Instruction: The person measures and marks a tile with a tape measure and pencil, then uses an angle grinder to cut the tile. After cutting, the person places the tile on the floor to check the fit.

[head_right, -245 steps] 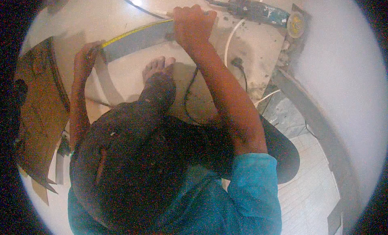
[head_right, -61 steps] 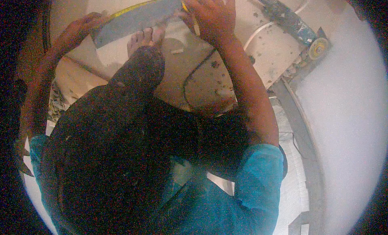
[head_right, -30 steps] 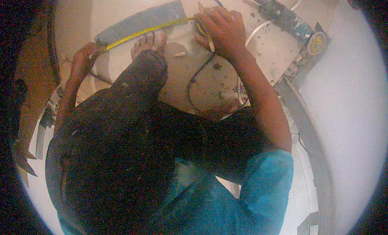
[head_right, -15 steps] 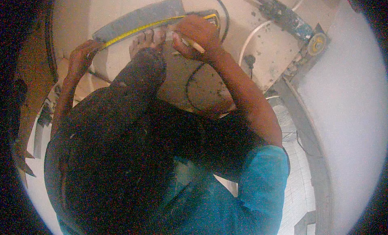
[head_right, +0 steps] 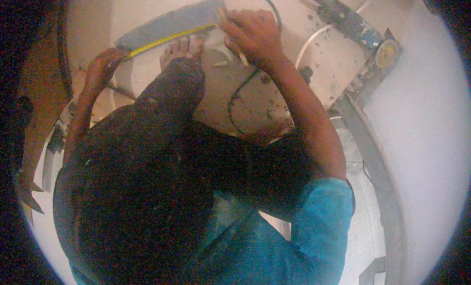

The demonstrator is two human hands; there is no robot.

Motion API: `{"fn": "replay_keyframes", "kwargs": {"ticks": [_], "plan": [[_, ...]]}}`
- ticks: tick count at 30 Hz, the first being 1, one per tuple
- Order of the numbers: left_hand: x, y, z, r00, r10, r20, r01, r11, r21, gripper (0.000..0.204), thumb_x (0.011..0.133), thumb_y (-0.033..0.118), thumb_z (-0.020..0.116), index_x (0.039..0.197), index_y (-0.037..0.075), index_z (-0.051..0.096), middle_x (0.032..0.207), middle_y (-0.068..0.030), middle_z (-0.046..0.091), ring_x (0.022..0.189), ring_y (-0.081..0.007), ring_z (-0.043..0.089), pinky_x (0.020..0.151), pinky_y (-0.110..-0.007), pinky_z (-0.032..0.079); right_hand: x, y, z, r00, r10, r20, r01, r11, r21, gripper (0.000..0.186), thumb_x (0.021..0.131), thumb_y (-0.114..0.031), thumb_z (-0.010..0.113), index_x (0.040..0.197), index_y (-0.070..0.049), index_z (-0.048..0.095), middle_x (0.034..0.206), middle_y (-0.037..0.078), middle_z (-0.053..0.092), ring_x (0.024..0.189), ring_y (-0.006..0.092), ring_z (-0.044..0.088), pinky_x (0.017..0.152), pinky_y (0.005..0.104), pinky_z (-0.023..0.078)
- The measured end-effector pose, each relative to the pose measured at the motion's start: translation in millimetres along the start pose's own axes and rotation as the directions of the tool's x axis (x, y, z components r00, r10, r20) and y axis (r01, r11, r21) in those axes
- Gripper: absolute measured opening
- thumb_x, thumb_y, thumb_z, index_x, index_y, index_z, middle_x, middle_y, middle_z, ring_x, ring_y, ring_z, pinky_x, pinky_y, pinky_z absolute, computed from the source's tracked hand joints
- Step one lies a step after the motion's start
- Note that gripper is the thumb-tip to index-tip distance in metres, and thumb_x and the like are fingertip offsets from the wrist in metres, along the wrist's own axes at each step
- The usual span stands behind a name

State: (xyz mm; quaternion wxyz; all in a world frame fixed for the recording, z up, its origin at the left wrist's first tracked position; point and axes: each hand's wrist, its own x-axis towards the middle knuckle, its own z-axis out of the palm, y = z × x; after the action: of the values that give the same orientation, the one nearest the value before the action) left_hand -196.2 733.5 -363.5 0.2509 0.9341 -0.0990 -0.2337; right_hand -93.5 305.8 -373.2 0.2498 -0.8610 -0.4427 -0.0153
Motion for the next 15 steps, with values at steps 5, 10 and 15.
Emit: {"fn": "replay_keyframes", "kwargs": {"ticks": [5,10,15], "plan": [[0,4,-1,1.000,-0.004,0.019,0.004,1.000,0.012,0.024,0.088,0.000,0.064,0.108,0.009,0.072,0.104,-0.0103,0.071,0.089,-0.0291,0.070,0.080,-0.037,0.056,7,1,-2,0.994,-0.064,-0.092,0.068,0.997,0.043,0.036,0.073,-0.010,0.076,0.107,-0.014,0.068,0.102,0.004,0.066,0.091,0.0234,0.065,0.082,0.0380,0.046],[1,4,0,1.000,0.012,0.019,-0.013,0.999,0.038,0.025,0.087,0.000,0.065,0.109,0.009,0.072,0.104,-0.0102,0.070,0.089,-0.0292,0.069,0.080,-0.037,0.056,12,-8,-9,0.999,-0.041,-0.035,0.051,0.943,0.328,0.025,0.070,-0.008,0.073,0.095,-0.009,0.070,0.079,0.006,0.063,0.077,0.0244,0.063,0.071,0.0368,0.045],[-1,0,-1,0.999,0.017,0.027,-0.019,0.998,0.068,0.028,0.087,-0.001,0.065,0.112,0.011,0.072,0.103,-0.0102,0.070,0.088,-0.0281,0.069,0.079,-0.038,0.056,13,-14,-3,0.998,0.025,-0.051,-0.012,0.970,0.242,0.019,0.070,-0.013,0.076,0.086,-0.008,0.066,0.073,0.006,0.060,0.068,0.0250,0.058,0.066,0.0374,0.042]]}}
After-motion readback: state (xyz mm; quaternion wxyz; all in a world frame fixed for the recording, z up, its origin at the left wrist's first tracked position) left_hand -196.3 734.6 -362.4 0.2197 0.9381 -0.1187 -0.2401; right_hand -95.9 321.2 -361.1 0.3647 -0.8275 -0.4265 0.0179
